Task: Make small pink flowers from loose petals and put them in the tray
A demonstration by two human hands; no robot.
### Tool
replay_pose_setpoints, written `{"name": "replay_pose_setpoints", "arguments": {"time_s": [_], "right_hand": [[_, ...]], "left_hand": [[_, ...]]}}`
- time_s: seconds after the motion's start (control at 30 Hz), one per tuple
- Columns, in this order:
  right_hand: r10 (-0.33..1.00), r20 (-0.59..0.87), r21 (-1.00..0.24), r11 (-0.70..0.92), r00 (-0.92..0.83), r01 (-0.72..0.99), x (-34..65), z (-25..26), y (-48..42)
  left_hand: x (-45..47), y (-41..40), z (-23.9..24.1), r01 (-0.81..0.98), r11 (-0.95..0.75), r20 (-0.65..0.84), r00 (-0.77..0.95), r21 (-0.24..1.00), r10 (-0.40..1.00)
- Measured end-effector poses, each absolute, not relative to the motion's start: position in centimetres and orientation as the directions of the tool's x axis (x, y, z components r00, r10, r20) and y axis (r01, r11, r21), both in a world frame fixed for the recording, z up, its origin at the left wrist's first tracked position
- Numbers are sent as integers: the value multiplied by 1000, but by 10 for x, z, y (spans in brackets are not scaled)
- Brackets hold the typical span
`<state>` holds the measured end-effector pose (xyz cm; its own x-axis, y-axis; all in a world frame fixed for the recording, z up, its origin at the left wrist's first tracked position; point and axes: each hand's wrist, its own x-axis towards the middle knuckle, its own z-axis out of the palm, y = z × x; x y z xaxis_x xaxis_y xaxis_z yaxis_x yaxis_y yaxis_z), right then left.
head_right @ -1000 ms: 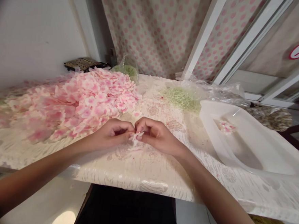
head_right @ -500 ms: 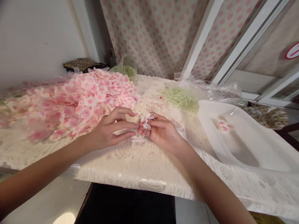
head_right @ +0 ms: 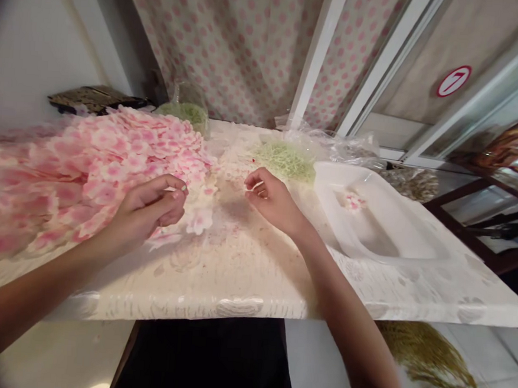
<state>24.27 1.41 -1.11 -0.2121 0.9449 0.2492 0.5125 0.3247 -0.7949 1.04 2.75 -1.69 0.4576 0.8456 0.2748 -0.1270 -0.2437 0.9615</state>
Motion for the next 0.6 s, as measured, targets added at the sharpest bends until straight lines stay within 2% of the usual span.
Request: {"name": "replay_pose_setpoints", "arguments": {"time_s": [0.07,0.23,0.33,0.43,0.53,0.57,0.6], "right_hand": [[951,137,-650,297,-276,700,254,-9,14],[928,-103,-552,245,-357,797,265,-9,6],[916,-167,-511,237,-366,826,264,-12,3],[921,-170,-473,237,-352,849,262,-18,2],[931,-147,-451,237,-334,860,263,-25,4],[933,-138,-447,240,-331,862,263,-27,5],[935,-129,-446,244,-331,861,264,-28,5]], "left_hand": [[8,30,-17,-91,-237,253,438,967,863],[7,34,-18,-109,-238,262,385,965,885],[5,38,-15,-138,-254,285,307,957,908],[-3,42,-3,-70,-274,283,268,959,921],[-11,51,16,215,-274,211,276,937,938],[-12,54,21,376,-298,195,289,877,937],[-12,59,25,549,-331,169,325,767,931]]}}
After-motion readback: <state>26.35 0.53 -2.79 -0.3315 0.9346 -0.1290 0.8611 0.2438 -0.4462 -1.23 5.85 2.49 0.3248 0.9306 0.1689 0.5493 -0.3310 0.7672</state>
